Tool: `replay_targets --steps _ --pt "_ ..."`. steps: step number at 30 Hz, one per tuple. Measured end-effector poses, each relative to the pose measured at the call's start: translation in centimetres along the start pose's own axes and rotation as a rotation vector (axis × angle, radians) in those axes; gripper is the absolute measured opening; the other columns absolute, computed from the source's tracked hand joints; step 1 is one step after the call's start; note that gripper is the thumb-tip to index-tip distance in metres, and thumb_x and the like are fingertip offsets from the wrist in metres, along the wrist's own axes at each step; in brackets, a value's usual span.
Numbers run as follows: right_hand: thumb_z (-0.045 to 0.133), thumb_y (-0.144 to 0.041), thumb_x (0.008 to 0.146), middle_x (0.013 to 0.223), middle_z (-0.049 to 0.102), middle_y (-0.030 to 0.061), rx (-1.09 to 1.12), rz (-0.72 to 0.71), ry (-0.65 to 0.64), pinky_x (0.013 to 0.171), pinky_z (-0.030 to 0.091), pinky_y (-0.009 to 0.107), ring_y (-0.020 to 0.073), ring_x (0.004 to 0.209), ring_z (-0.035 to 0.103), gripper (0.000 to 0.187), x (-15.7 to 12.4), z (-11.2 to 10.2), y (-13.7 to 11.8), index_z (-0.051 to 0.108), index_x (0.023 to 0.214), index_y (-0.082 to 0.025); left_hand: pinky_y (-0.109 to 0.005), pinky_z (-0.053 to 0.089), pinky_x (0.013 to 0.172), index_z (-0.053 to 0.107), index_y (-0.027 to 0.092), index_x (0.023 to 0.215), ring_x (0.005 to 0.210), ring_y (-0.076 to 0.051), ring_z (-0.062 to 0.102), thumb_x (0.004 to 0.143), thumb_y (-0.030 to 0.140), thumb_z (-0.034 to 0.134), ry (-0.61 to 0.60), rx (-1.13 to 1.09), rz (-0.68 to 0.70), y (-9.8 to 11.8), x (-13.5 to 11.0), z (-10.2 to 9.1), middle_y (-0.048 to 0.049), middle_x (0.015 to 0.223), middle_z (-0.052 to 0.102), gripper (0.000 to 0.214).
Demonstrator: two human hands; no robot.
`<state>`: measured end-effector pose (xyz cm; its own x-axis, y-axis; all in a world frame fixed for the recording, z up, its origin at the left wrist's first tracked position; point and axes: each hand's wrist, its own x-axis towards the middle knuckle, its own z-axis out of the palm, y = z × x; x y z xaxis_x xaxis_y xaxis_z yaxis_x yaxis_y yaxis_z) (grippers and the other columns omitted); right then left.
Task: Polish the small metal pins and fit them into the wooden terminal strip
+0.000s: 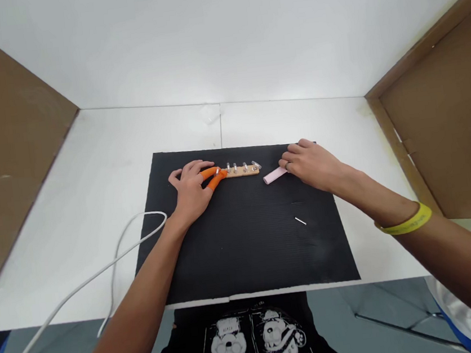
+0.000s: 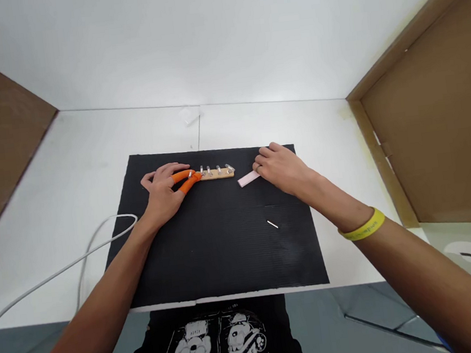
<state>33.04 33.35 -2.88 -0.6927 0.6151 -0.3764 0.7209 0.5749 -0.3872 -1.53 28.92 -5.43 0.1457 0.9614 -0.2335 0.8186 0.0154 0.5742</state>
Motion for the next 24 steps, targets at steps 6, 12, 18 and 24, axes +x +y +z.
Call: replay_targets --steps 6,12,18,24 --pt "0.069 -0.05 0.106 0.105 0.07 0.0054 0.494 0.257 0.387 0.09 0.06 0.041 0.0201 0.095 0.068 0.029 -2.6 -1.4 0.6 0.067 0.107 -0.021 -0.064 0.025 0.122 0.083 0.033 0.109 0.144 -0.036 0.063 0.104 0.027 0.07 0.003 -0.011 0.007 -0.1 -0.1 0.0 -0.0035 0.139 0.081 0.015" --pt "0.07 -0.055 0.106 0.102 0.069 0.0011 1.189 0.306 0.488 0.062 0.057 0.027 0.0109 0.069 0.061 0.043 -2.6 0.5 -3.1 0.062 0.131 -0.021 -0.065 0.024 0.123 0.084 0.034 0.105 0.145 -0.035 0.061 0.103 0.027 0.07 0.016 -0.022 -0.004 -0.1 -0.1 0.0 -0.0029 0.138 0.082 0.015" --pt "0.071 -0.049 0.106 0.131 0.071 0.0092 1.56 0.35 0.488 0.092 0.066 0.043 0.0223 0.109 0.073 0.042 -1.2 3.3 -3.8 0.067 0.135 -0.019 -0.064 0.024 0.123 0.085 0.034 0.108 0.142 -0.035 0.063 0.104 0.03 0.07 0.007 -0.015 -0.004 0.0 -0.1 -0.1 -0.003 0.137 0.082 0.016" --pt "0.072 -0.047 0.105 0.136 0.069 0.0099 1.744 0.353 0.526 0.094 0.065 0.044 0.0226 0.112 0.072 0.04 -0.9 3.2 -2.7 0.067 0.136 -0.02 -0.064 0.024 0.123 0.086 0.036 0.107 0.142 -0.035 0.062 0.106 0.032 0.069 -0.004 -0.005 -0.01 0.0 -0.1 -0.2 -0.0025 0.137 0.082 0.017"
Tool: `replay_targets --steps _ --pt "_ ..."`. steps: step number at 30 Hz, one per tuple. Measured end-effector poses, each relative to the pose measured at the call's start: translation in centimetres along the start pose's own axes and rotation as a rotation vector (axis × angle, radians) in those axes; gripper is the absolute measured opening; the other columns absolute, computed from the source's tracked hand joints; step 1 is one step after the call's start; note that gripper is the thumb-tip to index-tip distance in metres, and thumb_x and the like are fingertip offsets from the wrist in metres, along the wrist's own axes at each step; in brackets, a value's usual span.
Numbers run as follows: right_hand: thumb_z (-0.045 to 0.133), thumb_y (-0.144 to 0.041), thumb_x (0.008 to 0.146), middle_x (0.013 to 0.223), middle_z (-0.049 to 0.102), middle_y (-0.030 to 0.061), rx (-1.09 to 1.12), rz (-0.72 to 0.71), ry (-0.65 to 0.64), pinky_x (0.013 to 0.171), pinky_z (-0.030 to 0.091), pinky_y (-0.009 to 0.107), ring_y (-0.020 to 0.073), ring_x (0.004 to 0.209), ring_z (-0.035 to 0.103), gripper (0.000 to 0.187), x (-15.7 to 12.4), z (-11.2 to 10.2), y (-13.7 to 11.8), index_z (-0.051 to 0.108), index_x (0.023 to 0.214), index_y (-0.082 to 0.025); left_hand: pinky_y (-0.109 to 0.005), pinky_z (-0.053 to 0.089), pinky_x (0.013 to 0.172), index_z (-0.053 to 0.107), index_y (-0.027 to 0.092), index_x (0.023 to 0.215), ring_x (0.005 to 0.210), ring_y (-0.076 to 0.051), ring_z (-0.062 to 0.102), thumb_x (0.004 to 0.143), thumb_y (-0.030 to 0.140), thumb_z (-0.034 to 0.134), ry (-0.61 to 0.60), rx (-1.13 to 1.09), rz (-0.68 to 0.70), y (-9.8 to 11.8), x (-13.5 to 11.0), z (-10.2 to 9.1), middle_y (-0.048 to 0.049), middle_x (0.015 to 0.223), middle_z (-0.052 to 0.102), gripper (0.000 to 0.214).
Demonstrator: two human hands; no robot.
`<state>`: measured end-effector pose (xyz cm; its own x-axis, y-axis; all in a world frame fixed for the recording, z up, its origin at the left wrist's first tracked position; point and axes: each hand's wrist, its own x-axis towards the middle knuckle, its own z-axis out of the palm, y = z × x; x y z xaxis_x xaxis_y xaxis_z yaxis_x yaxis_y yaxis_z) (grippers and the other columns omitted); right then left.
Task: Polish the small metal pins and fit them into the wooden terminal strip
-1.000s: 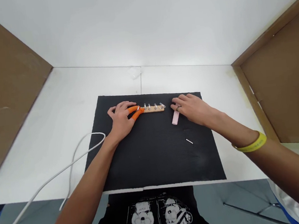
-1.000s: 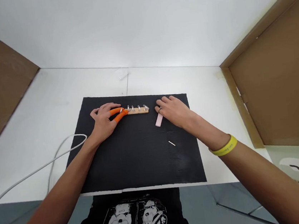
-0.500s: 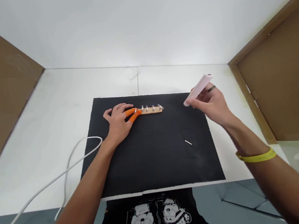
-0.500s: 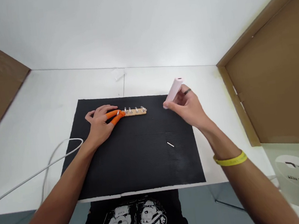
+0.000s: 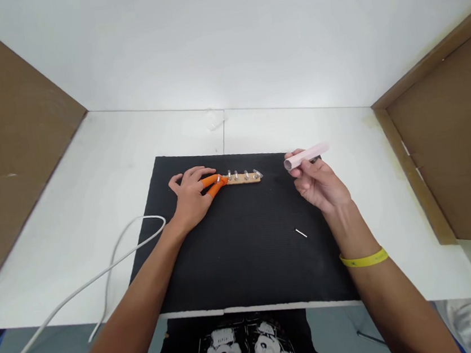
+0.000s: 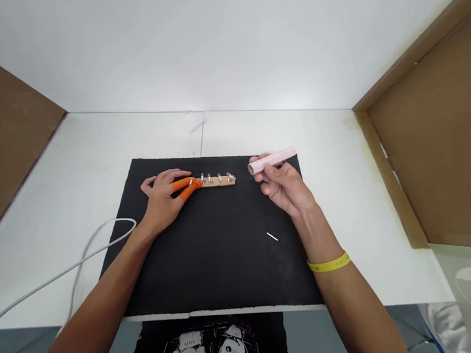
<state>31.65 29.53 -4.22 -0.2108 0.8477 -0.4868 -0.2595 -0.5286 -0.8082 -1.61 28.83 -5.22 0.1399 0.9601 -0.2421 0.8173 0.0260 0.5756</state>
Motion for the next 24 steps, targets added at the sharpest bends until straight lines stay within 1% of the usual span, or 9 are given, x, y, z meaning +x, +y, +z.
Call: replay_targets --steps 3,5,9,12,15,21,24 --pt "0.072 -0.047 0.106 0.137 0.069 0.0099 0.048 -0.011 0.033 0.097 0.065 0.044 0.0231 0.114 0.071 0.04 0.4 -0.7 0.4 0.066 0.136 -0.021 -0.064 0.025 0.122 0.086 0.037 0.105 0.142 -0.035 0.062 0.106 0.032 0.07 -0.01 0.005 -0.004 0.0 0.0 -0.1 -0.0018 0.137 0.081 0.017" --pt "0.072 -0.047 0.106 0.136 0.069 0.0098 0.062 0.0 0.025 0.096 0.065 0.044 0.0231 0.113 0.071 0.04 0.7 -1.1 0.8 0.066 0.136 -0.021 -0.064 0.025 0.122 0.086 0.037 0.105 0.142 -0.035 0.062 0.106 0.032 0.071 -0.015 0.006 -0.007 0.1 0.0 -0.2 -0.0016 0.138 0.081 0.016" --pt "0.074 -0.044 0.105 0.133 0.07 0.0091 0.053 0.059 -0.065 0.092 0.066 0.042 0.022 0.109 0.072 0.04 0.8 -1.1 1.9 0.066 0.135 -0.019 -0.062 0.024 0.123 0.086 0.036 0.106 0.143 -0.034 0.062 0.105 0.029 0.074 -0.021 0.005 -0.015 0.2 -0.1 -0.2 -0.0016 0.138 0.081 0.014" --pt "0.075 -0.042 0.104 0.13 0.071 0.0086 0.029 0.104 -0.138 0.088 0.066 0.04 0.0209 0.106 0.073 0.039 0.4 -0.6 2.4 0.067 0.134 -0.019 -0.062 0.023 0.123 0.086 0.036 0.107 0.143 -0.033 0.063 0.104 0.028 0.075 -0.026 0.002 -0.025 0.3 -0.1 -0.2 -0.0012 0.138 0.081 0.014" --pt "0.075 -0.041 0.104 0.129 0.071 0.0081 0.019 0.122 -0.176 0.087 0.066 0.039 0.0201 0.104 0.073 0.038 -0.1 0.0 2.5 0.067 0.134 -0.019 -0.062 0.023 0.124 0.086 0.036 0.108 0.143 -0.034 0.062 0.105 0.028 0.074 -0.038 0.0 -0.032 0.4 -0.3 -0.4 -0.0009 0.139 0.081 0.015" --pt "0.077 -0.037 0.103 0.129 0.071 0.0077 0.017 0.118 -0.171 0.086 0.067 0.038 0.0192 0.102 0.073 0.035 -0.7 0.3 2.4 0.068 0.131 -0.018 -0.062 0.023 0.125 0.086 0.035 0.11 0.144 -0.034 0.062 0.105 0.023 0.074 -0.056 -0.018 -0.029 0.6 -0.4 -0.6 -0.0014 0.139 0.082 0.018" --pt "0.077 -0.036 0.103 0.13 0.071 0.0078 0.011 0.108 -0.146 0.087 0.067 0.038 0.019 0.102 0.073 0.034 -0.8 0.1 2.5 0.068 0.13 -0.019 -0.063 0.024 0.124 0.086 0.034 0.111 0.143 -0.033 0.063 0.104 0.025 0.076 -0.064 -0.033 -0.021 0.6 -0.4 -0.7 -0.0018 0.139 0.082 0.015"
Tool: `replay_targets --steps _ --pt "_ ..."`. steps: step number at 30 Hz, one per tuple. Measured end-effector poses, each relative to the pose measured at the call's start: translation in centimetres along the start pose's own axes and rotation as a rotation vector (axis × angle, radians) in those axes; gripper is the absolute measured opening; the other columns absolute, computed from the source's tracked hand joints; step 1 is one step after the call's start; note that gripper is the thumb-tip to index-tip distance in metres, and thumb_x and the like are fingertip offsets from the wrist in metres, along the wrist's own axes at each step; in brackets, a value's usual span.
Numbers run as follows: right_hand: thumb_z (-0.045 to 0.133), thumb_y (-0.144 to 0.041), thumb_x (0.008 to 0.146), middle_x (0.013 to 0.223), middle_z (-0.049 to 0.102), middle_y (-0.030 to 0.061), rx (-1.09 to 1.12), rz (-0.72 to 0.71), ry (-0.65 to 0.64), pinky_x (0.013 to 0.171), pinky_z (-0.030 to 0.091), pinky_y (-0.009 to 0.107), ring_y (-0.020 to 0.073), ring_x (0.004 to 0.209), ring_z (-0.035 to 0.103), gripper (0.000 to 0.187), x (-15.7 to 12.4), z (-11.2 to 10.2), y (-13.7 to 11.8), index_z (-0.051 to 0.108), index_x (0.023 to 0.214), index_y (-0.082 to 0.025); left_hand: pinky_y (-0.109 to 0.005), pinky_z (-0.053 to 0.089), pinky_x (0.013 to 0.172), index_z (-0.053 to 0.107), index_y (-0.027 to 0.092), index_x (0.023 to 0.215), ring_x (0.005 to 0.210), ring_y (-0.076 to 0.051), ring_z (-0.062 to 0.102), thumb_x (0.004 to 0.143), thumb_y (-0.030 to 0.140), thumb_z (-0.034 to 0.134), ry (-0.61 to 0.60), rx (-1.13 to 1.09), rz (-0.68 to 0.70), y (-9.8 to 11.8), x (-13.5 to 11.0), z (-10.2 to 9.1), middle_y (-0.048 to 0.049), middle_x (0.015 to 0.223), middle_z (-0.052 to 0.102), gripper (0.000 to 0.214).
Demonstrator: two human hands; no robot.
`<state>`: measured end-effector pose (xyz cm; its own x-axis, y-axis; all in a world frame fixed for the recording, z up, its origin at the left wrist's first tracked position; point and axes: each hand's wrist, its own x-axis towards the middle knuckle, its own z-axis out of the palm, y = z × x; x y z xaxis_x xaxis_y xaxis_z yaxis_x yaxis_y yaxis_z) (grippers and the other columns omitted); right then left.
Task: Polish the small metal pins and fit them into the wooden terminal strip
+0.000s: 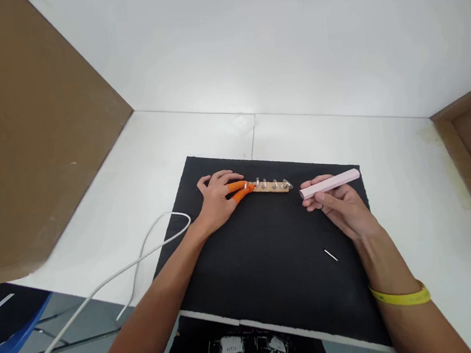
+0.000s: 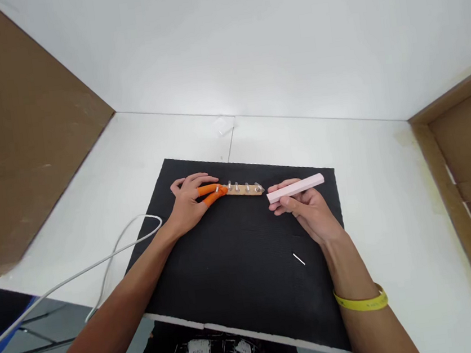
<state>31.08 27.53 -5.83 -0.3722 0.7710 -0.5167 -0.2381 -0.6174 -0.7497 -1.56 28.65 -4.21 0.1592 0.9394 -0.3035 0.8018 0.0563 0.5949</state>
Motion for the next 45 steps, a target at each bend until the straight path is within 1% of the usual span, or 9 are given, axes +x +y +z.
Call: replay_targets --steps 4,6,8,10,13,18,27,39,45 --pt "0.076 -0.037 0.104 0.13 0.071 0.0079 -0.011 -0.011 0.038 0.089 0.066 0.039 0.0196 0.104 0.073 0.033 0.0 -0.4 0.5 0.068 0.13 -0.019 -0.064 0.024 0.126 0.086 0.032 0.107 0.143 -0.033 0.063 0.103 0.028 0.08 -0.007 -0.01 0.004 -0.1 0.1 0.1 -0.0024 0.137 0.082 0.008" --pt "0.076 -0.038 0.104 0.13 0.071 0.0081 -0.017 -0.018 0.053 0.09 0.066 0.04 0.0202 0.105 0.073 0.034 0.1 -0.6 0.7 0.068 0.132 -0.019 -0.065 0.026 0.129 0.085 0.028 0.107 0.145 -0.033 0.062 0.103 0.031 0.079 -0.015 -0.007 0.007 -0.3 0.1 0.2 -0.005 0.138 0.081 0.008" --pt "0.076 -0.039 0.104 0.131 0.071 0.0082 -0.023 -0.025 0.064 0.09 0.066 0.04 0.0205 0.106 0.073 0.036 0.1 -0.8 0.9 0.068 0.133 -0.02 -0.066 0.032 0.13 0.083 0.023 0.111 0.145 -0.033 0.061 0.104 0.034 0.078 -0.027 0.001 0.015 -0.4 0.2 0.3 -0.0086 0.14 0.078 0.014" --pt "0.075 -0.04 0.104 0.131 0.071 0.0083 -0.032 -0.029 0.067 0.091 0.066 0.041 0.0208 0.107 0.073 0.036 0.1 -0.9 1.0 0.068 0.133 -0.02 -0.064 0.041 0.128 0.079 0.019 0.119 0.145 -0.033 0.061 0.105 0.036 0.076 -0.036 0.013 0.024 -0.6 0.2 0.4 -0.0112 0.143 0.075 0.022" --pt "0.075 -0.041 0.104 0.132 0.071 0.0086 -0.048 -0.03 0.059 0.092 0.066 0.042 0.0213 0.108 0.073 0.037 0.1 -0.9 1.3 0.068 0.133 -0.019 -0.061 0.05 0.122 0.076 0.019 0.128 0.141 -0.033 0.064 0.107 0.036 0.074 -0.04 0.031 0.038 -0.8 0.2 0.3 -0.0125 0.147 0.071 0.027" --pt "0.075 -0.042 0.104 0.133 0.07 0.0089 -0.067 -0.035 0.046 0.093 0.066 0.042 0.0221 0.11 0.073 0.037 0.1 -1.0 1.7 0.067 0.133 -0.019 -0.059 0.056 0.117 0.073 0.019 0.134 0.136 -0.032 0.067 0.107 0.036 0.073 -0.047 0.048 0.058 -1.0 0.2 0.3 -0.013 0.148 0.07 0.031" --pt "0.075 -0.041 0.104 0.13 0.071 0.0083 -0.1 -0.039 0.017 0.09 0.066 0.041 0.0207 0.106 0.073 0.036 0.0 -0.7 1.5 0.068 0.132 -0.019 -0.059 0.056 0.117 0.074 0.019 0.132 0.136 -0.032 0.067 0.108 0.036 0.073 -0.054 0.048 0.053 -0.8 0.3 0.1 -0.0129 0.147 0.07 0.03" --pt "0.075 -0.042 0.105 0.127 0.072 0.0077 -0.133 -0.054 0.011 0.09 0.066 0.04 0.0197 0.103 0.073 0.035 -0.4 -0.1 1.4 0.068 0.131 -0.019 -0.063 0.047 0.125 0.078 0.018 0.122 0.143 -0.032 0.063 0.107 0.036 0.075 -0.071 0.003 0.031 -0.6 0.2 -0.2 -0.0118 0.143 0.073 0.023" --pt "0.075 -0.042 0.105 0.127 0.072 0.0076 -0.143 -0.051 0.01 0.09 0.066 0.04 0.0195 0.102 0.073 0.035 -0.5 -0.1 1.5 0.069 0.13 -0.019 -0.063 0.045 0.126 0.078 0.018 0.121 0.143 -0.033 0.063 0.106 0.037 0.075 -0.065 -0.038 0.016 -0.7 0.2 -0.1 -0.0117 0.142 0.074 0.024"
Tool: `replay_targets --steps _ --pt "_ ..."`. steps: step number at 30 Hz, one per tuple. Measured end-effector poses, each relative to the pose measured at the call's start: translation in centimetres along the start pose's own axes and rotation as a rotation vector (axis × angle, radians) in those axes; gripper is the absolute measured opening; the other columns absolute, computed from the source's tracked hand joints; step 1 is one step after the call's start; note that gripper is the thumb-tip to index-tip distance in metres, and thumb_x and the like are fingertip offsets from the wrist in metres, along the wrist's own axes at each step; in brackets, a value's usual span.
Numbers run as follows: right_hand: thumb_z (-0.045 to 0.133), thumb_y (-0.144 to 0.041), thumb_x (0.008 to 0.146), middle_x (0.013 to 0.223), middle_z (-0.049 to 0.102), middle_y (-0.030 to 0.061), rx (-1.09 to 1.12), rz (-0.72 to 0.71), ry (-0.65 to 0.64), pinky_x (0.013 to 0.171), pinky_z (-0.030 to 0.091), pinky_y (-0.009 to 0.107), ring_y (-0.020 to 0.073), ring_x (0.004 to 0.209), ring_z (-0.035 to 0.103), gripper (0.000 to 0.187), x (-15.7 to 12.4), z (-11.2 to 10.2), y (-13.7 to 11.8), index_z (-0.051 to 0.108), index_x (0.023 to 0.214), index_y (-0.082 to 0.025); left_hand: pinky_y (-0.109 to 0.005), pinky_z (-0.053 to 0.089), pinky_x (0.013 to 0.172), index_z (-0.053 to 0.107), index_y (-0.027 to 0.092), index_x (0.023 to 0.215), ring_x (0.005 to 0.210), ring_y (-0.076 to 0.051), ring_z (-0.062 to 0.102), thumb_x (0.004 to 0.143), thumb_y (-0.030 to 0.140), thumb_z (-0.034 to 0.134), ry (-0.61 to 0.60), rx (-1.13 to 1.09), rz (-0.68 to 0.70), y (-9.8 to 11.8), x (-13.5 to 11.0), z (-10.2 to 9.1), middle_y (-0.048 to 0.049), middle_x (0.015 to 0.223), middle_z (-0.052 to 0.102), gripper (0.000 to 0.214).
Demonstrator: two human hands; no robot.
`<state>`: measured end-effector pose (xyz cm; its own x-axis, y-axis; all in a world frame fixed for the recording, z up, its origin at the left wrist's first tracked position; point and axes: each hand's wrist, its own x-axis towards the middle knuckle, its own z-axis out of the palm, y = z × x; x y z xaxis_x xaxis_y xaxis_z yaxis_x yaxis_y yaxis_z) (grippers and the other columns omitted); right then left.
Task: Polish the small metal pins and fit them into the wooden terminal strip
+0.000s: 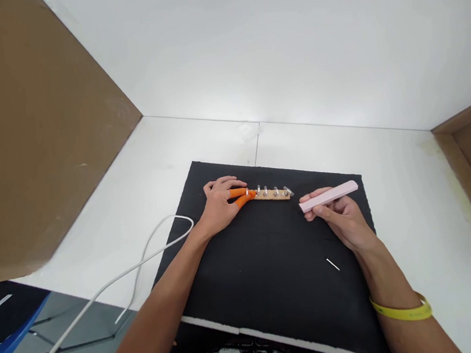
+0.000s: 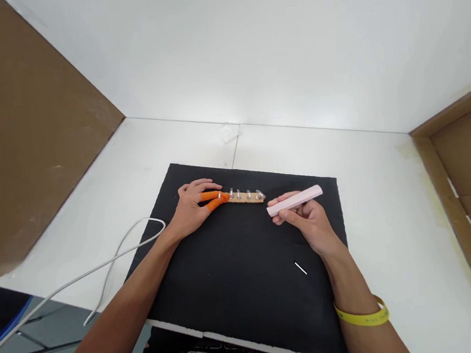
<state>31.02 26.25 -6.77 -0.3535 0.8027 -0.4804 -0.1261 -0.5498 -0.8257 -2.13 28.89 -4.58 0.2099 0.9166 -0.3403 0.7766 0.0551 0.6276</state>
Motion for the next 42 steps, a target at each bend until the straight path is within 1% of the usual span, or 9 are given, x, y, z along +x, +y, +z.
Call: replay_targets --steps 10,17,21,24,26,29,33,37,42 --pt "0.075 -0.042 0.105 0.128 0.072 0.0078 0.015 -0.013 0.013 0.091 0.066 0.041 0.0202 0.104 0.073 0.036 0.0 0.0 -0.2 0.068 0.131 -0.019 -0.065 0.033 0.13 0.083 0.025 0.115 0.138 -0.032 0.067 0.105 0.04 0.076 0.044 -0.101 -0.017 0.2 -0.3 -0.5 -0.0085 0.132 0.082 0.02" --pt "0.074 -0.042 0.105 0.128 0.071 0.008 0.064 -0.029 0.026 0.088 0.066 0.04 0.0199 0.103 0.073 0.036 0.1 -0.1 0.0 0.068 0.132 -0.019 -0.054 0.058 0.113 0.076 0.018 0.124 0.126 -0.028 0.072 0.108 0.04 0.072 0.117 -0.13 -0.012 -0.3 -0.2 -0.2 -0.0118 0.137 0.075 0.027" --pt "0.075 -0.041 0.105 0.126 0.072 0.0075 0.089 -0.061 0.087 0.086 0.066 0.038 0.0192 0.102 0.073 0.035 0.1 0.2 -0.9 0.068 0.131 -0.019 -0.052 0.06 0.11 0.076 0.018 0.12 0.119 -0.027 0.074 0.109 0.04 0.07 0.248 -0.141 -0.021 0.0 -0.4 -0.1 -0.011 0.13 0.077 0.025" --pt "0.079 -0.04 0.101 0.121 0.075 0.0066 0.107 -0.1 0.148 0.08 0.068 0.035 0.0169 0.093 0.075 0.033 -0.3 1.2 -2.5 0.071 0.125 -0.019 -0.058 0.049 0.117 0.079 0.023 0.106 0.12 -0.029 0.075 0.106 0.037 0.073 0.338 -0.145 -0.002 1.9 -1.0 -0.2 -0.0081 0.119 0.083 0.015" --pt "0.085 -0.043 0.096 0.118 0.08 0.006 0.12 -0.126 0.18 0.075 0.07 0.034 0.0165 0.084 0.077 0.031 -1.0 2.2 -3.7 0.074 0.119 -0.024 -0.056 0.047 0.116 0.08 0.027 0.102 0.12 -0.03 0.076 0.103 0.035 0.076 0.359 -0.152 0.038 4.0 -1.5 -0.4 -0.0049 0.116 0.085 0.009" --pt "0.089 -0.045 0.092 0.114 0.084 0.0043 0.131 -0.164 0.218 0.071 0.073 0.034 0.0184 0.078 0.081 0.027 -2.4 4.1 -5.5 0.078 0.113 -0.031 -0.053 0.048 0.11 0.081 0.029 0.098 0.113 -0.028 0.079 0.101 0.034 0.078 0.335 -0.172 0.121 7.4 -2.5 -0.8 -0.002 0.11 0.087 0.007" --pt "0.089 -0.044 0.092 0.11 0.085 0.004 0.119 -0.217 0.257 0.068 0.074 0.034 0.0192 0.074 0.081 0.025 -4.8 6.2 -7.1 0.078 0.111 -0.031 -0.053 0.048 0.106 0.08 0.031 0.1 0.11 -0.028 0.08 0.102 0.034 0.077 0.311 -0.198 0.193 10.8 -3.8 -1.7 0.0003 0.109 0.088 0.005" --pt "0.085 -0.038 0.097 0.112 0.084 0.003 0.109 -0.263 0.268 0.068 0.074 0.032 0.0172 0.075 0.081 0.02 -7.0 7.2 -8.1 0.077 0.115 -0.034 -0.053 0.048 0.103 0.078 0.032 0.098 0.104 -0.026 0.081 0.103 0.031 0.075 0.311 -0.224 0.252 12.7 -5.0 -2.5 0.0025 0.103 0.088 0.005" --pt "0.084 -0.032 0.098 0.113 0.084 0.0031 0.073 -0.276 0.239 0.071 0.074 0.03 0.0171 0.079 0.082 0.019 -8.5 7.9 -9.1 0.079 0.116 -0.035 -0.054 0.048 0.102 0.077 0.033 0.098 0.101 -0.027 0.081 0.104 0.03 0.074 0.319 -0.239 0.269 13.8 -6.6 -2.4 0.0025 0.101 0.088 0.007"
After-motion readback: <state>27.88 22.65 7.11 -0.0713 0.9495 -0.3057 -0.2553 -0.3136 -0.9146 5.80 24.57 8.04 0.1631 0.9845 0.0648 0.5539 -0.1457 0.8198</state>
